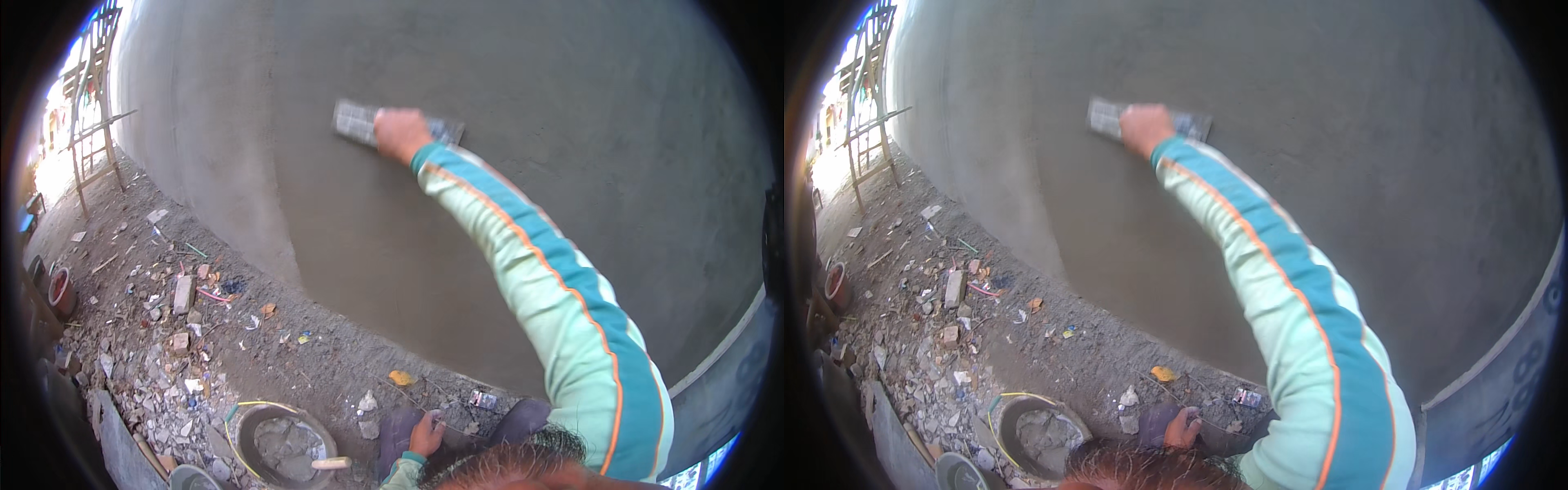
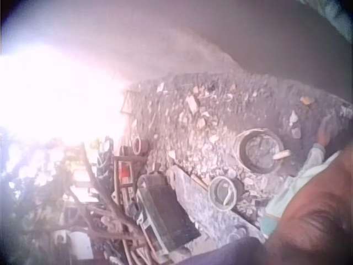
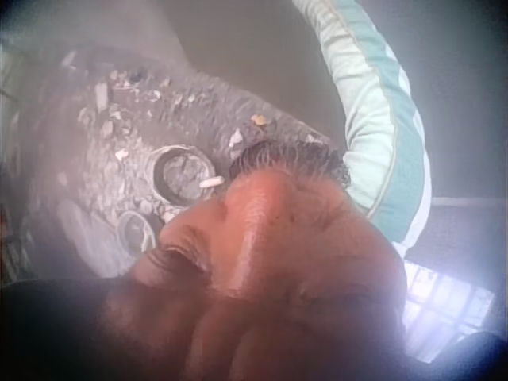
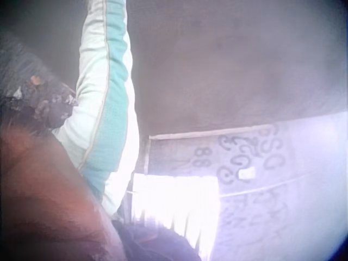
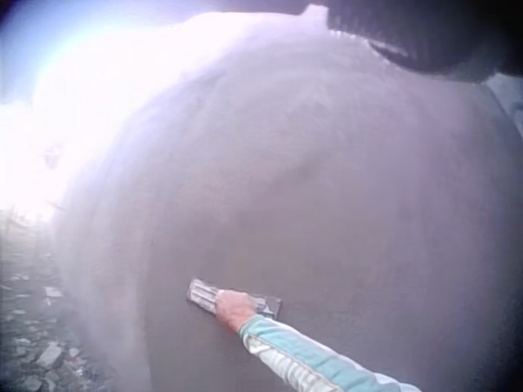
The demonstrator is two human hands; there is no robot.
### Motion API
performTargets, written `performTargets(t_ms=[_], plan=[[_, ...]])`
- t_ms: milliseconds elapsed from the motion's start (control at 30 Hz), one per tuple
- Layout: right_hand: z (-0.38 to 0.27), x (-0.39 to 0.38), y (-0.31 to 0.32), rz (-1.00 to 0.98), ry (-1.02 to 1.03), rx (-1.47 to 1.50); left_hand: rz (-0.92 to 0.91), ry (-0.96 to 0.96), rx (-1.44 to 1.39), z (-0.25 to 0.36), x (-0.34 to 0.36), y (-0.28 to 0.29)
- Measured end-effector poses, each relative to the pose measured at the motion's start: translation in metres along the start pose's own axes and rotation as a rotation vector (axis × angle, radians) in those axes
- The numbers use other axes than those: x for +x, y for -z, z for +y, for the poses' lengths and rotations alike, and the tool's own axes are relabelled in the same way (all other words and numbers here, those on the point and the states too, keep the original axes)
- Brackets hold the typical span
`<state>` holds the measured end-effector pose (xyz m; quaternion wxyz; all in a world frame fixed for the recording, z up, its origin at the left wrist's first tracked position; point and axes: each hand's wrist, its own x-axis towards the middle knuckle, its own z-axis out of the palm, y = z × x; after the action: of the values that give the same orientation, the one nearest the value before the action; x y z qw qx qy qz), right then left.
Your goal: The person is smoothing a wet plaster surface on a wall using a trowel. They repeatedly apply and spread the material to create a flat finish.
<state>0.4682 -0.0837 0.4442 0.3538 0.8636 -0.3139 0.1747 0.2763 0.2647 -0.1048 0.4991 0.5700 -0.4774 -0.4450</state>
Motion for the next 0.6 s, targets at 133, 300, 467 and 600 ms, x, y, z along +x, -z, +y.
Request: performTargets(t_ms=[133, 300, 467, 600], plan=[[-0.025, -0.027, -0.043, -0.220, 0.143, -0.136, 0.011, 0.052, 0.012, -0.001, -0.005, 0.003], [0.058, 0.013, 0.085, -0.013, 0.017, -0.347, 0.083, 0.045, -0.023, -0.030, -0.001, 0.012], [0.176, -0.006, 0.273, 0.025, -0.346, -0.482, 0.047, 0.183, -0.122, -0.034, 0.006, 0.006], [0.299, -0.055, 0.320, 0.140, -0.551, -0.568, 0.056, 0.116, -0.102, -0.040, 0.010, 0.004]])
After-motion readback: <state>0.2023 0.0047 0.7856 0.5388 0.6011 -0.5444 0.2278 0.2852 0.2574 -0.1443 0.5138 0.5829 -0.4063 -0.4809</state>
